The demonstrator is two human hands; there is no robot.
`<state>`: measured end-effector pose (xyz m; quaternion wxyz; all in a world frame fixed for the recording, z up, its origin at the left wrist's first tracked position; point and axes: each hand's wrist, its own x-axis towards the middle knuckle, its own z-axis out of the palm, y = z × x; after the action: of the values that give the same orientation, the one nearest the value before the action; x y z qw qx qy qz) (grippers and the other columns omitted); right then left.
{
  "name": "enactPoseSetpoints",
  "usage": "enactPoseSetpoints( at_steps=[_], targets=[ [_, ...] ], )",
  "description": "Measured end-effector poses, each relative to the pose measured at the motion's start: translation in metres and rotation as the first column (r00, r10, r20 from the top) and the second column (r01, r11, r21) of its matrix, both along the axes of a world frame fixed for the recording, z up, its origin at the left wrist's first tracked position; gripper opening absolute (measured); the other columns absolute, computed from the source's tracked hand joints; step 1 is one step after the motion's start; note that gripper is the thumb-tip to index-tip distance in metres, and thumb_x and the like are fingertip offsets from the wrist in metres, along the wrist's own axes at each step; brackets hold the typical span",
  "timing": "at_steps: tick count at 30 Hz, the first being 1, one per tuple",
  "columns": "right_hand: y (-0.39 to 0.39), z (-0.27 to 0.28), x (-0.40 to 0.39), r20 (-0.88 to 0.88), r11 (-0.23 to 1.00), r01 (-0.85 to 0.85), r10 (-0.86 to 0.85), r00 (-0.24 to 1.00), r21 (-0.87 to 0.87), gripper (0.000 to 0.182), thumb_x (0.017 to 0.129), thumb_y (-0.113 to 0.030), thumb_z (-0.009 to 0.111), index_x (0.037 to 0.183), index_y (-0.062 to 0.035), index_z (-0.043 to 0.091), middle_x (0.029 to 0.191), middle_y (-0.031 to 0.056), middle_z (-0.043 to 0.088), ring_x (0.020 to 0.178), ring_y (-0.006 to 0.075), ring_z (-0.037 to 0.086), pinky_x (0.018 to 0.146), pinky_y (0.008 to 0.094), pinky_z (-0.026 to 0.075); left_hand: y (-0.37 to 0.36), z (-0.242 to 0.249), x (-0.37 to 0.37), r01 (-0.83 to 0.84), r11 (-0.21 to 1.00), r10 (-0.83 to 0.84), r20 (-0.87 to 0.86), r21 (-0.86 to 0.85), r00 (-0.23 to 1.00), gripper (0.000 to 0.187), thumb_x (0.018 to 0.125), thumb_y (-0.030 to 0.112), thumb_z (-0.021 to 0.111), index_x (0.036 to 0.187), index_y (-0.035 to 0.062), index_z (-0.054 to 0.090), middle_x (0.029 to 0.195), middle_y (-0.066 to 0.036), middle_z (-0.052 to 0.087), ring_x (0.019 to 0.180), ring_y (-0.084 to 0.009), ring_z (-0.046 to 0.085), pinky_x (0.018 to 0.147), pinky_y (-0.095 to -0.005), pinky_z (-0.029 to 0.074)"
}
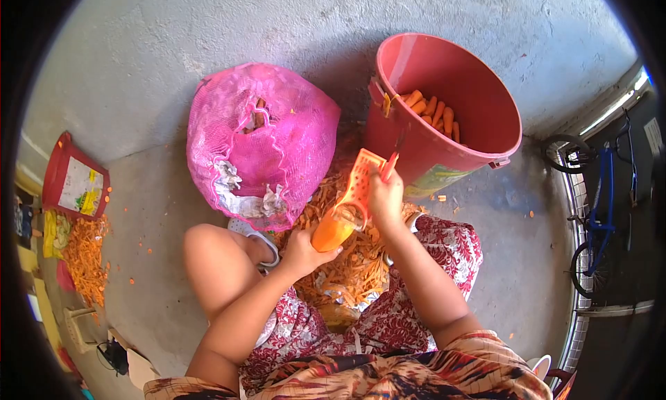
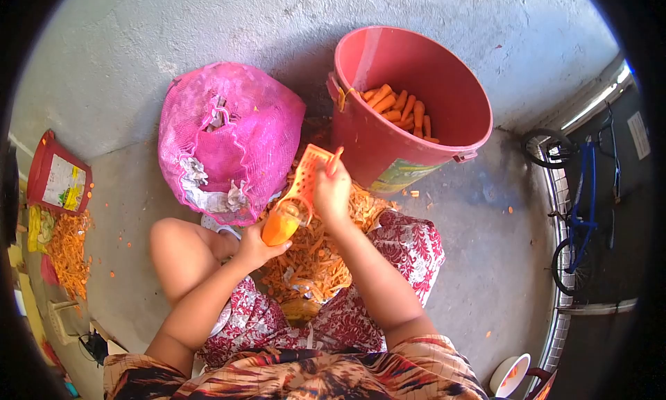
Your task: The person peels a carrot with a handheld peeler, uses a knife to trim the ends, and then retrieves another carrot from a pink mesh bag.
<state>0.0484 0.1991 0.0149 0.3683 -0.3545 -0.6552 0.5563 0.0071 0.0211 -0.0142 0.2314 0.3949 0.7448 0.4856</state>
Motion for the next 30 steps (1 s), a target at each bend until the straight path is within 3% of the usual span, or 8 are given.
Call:
enactPoseSetpoints(
  at_steps=[2,3,5,7,13,19,25,30],
  targets=[
    [0.036,-0.01,0.002,0.106,0.986,0.157,-0.162,0.981,0.055,0.015,0.083,-0.01,0.045,0.069,-0.0036,0.046,0.059,0.002,0.048,0.055,0.0092,0.045,0.05,0.0259,0.037,-0.005,0.013,0.004,0.058,0.995,-0.06,0.021,0.087,0.998,0.038,0.061,0.02,0.072,0.091,0.0013,0.057,0.075,-0.013,0.062,0.068,-0.0227,0.062,0.063,-0.0306,0.047],
    [0.05,-0.003,0.006,0.121,0.951,0.243,-0.223,0.967,-0.19,0.014,0.084,-0.009,0.044,0.072,-0.0026,0.049,0.06,0.0025,0.05,0.054,0.0087,0.046,0.049,0.0255,0.038,-0.007,0.018,0.005,0.09,0.987,-0.095,0.026,0.132,0.995,0.038,0.061,0.018,0.072,0.092,0.0014,0.057,0.076,-0.013,0.062,0.068,-0.0228,0.062,0.063,-0.0305,0.047],
    [0.055,0.003,0.009,0.037,0.96,0.241,-0.239,0.97,-0.141,0.014,0.084,-0.011,0.045,0.076,-0.0015,0.051,0.061,0.0024,0.051,0.051,0.0084,0.046,0.047,0.0247,0.039,-0.006,0.012,0.005,0.056,0.986,-0.062,0.032,0.157,0.998,0.039,0.061,0.017,0.071,0.094,0.0012,0.057,0.076,-0.013,0.062,0.068,-0.0224,0.062,0.062,-0.0294,0.047],
    [0.037,0.005,0.003,-0.044,0.977,0.108,-0.118,0.992,-0.186,0.016,0.085,-0.015,0.046,0.075,-0.005,0.052,0.054,-0.0034,0.044,0.043,0.0051,0.038,0.039,0.0219,0.03,-0.006,0.007,0.002,0.05,0.99,-0.051,0.004,0.129,0.999,0.04,0.061,0.018,0.071,0.095,0.0012,0.057,0.076,-0.013,0.062,0.069,-0.0217,0.062,0.062,-0.0288,0.047],
    [-0.008,0.019,0.002,-0.316,0.897,-0.311,0.211,0.925,-0.313,0.016,0.086,-0.02,0.048,0.087,-0.0049,0.052,0.067,-0.0032,0.051,0.054,0.0041,0.045,0.047,0.0189,0.037,-0.002,-0.006,0.0,0.021,0.985,-0.023,0.013,0.169,1.0,0.044,0.06,0.022,0.072,0.097,0.0022,0.057,0.075,-0.013,0.062,0.068,-0.0228,0.062,0.061,-0.0298,0.048],
    [-0.016,0.027,0.003,-0.329,0.852,-0.393,0.282,0.901,-0.345,0.016,0.087,-0.016,0.046,0.089,-0.0017,0.052,0.073,-0.0001,0.054,0.061,0.0056,0.05,0.055,0.021,0.042,-0.002,-0.001,0.003,0.056,0.996,-0.051,-0.076,0.075,0.996,0.048,0.06,0.03,0.071,0.098,0.0047,0.056,0.072,-0.013,0.061,0.066,-0.0255,0.061,0.06,-0.0331,0.047],
    [-0.013,0.028,0.004,-0.349,0.864,-0.396,0.284,0.893,-0.311,0.016,0.087,-0.016,0.046,0.089,-0.002,0.052,0.073,-0.0007,0.054,0.062,0.0053,0.049,0.057,0.0202,0.041,-0.002,0.007,0.005,0.13,0.991,-0.131,0.089,0.011,0.987,0.033,0.063,0.014,0.071,0.088,-0.0011,0.057,0.077,-0.007,0.061,0.069,-0.0112,0.056,0.066,-0.0267,0.044],
    [-0.007,0.02,0.007,-0.351,0.859,-0.391,0.273,0.896,-0.329,0.018,0.087,-0.017,0.046,0.095,-0.0017,0.052,0.079,-0.0001,0.055,0.068,0.0056,0.051,0.061,0.0201,0.042,0.0,0.012,0.005,0.151,0.987,-0.157,0.14,0.054,0.978,0.037,0.063,0.023,0.07,0.09,0.0015,0.058,0.077,-0.011,0.061,0.07,-0.0202,0.06,0.065,-0.0294,0.045]
  ],
)
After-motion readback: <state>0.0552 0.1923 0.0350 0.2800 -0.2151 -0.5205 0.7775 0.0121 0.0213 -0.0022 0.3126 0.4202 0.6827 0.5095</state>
